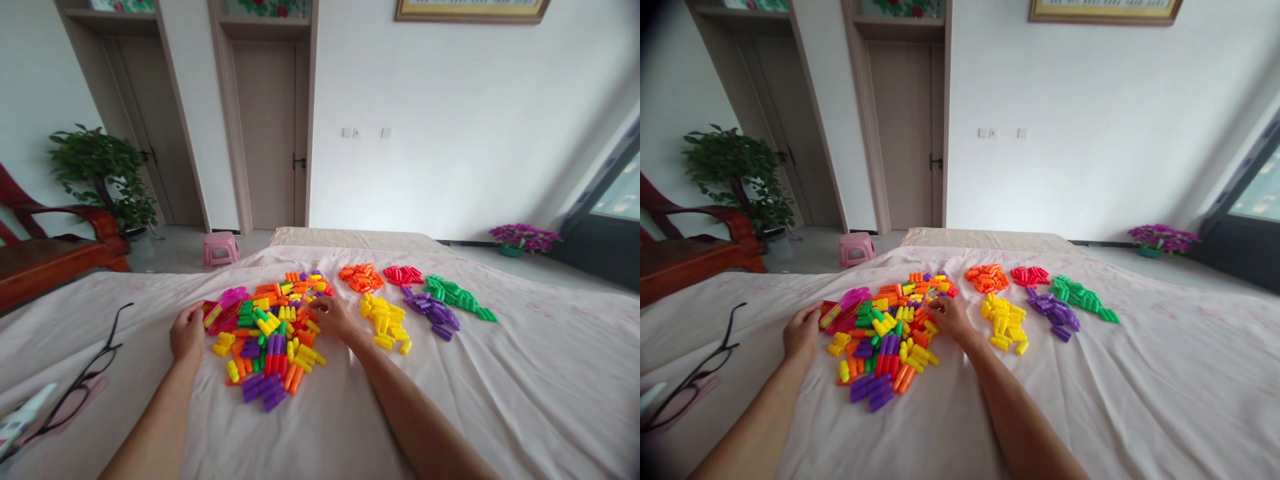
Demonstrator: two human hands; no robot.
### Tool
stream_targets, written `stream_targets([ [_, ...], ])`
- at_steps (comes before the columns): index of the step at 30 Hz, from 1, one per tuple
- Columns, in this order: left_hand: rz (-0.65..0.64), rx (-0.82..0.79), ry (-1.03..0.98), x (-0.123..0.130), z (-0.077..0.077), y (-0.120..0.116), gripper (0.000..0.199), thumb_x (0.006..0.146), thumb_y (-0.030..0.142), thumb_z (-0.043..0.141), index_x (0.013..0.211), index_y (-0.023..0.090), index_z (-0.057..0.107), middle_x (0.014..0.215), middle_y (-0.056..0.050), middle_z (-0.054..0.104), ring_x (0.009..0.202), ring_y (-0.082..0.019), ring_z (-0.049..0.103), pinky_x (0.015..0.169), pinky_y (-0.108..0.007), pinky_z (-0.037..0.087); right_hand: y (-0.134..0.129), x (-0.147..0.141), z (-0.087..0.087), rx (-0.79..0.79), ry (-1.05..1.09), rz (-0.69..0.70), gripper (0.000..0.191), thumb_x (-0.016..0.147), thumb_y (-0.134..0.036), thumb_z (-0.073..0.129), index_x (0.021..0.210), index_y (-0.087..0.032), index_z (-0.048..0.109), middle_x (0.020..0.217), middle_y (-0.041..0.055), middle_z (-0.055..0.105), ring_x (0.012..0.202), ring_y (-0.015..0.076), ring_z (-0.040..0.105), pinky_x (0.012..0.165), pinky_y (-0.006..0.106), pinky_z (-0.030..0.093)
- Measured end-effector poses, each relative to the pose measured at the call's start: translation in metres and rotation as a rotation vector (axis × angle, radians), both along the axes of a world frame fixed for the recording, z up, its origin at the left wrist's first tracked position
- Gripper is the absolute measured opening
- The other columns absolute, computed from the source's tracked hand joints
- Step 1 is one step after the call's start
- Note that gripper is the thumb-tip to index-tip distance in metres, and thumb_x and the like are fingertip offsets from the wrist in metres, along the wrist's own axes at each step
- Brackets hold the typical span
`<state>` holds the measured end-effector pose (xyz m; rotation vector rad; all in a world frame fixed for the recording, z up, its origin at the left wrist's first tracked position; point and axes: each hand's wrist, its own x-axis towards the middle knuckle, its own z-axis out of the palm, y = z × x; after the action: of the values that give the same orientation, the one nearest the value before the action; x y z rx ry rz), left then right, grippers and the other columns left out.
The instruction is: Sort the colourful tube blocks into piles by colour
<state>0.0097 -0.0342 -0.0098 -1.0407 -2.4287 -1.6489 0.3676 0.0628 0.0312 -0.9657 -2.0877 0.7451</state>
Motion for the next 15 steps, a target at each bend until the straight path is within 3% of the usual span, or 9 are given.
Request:
stream_targets([
  [9,-0.030,-0.041,-0.042,0.007,0.010,-0.009,0.046,0.085,0.039,0.044,0.118,0.019,0.069,0.113,-0.012,0.072,0.098,-0.026,0.066,0.086,-0.037,0.050,-0.002,0.001,-0.010,0.038,0.052,-0.017,0.022,0.075,-0.011,0.056,0.088,-0.016,0.073,0.085,0.0035,0.074,0.074,0.0154,0.064,0.068,0.025,0.048],
  [15,-0.038,-0.083,-0.038,0.009,0.014,-0.010,0.046,0.086,0.041,0.043,0.119,0.020,0.068,0.111,-0.013,0.072,0.095,-0.028,0.066,0.084,-0.039,0.050,-0.004,0.006,-0.010,0.110,-0.105,-0.116,0.023,0.077,-0.017,0.063,0.098,-0.018,0.073,0.093,0.0054,0.070,0.075,0.0148,0.061,0.067,0.024,0.047],
])
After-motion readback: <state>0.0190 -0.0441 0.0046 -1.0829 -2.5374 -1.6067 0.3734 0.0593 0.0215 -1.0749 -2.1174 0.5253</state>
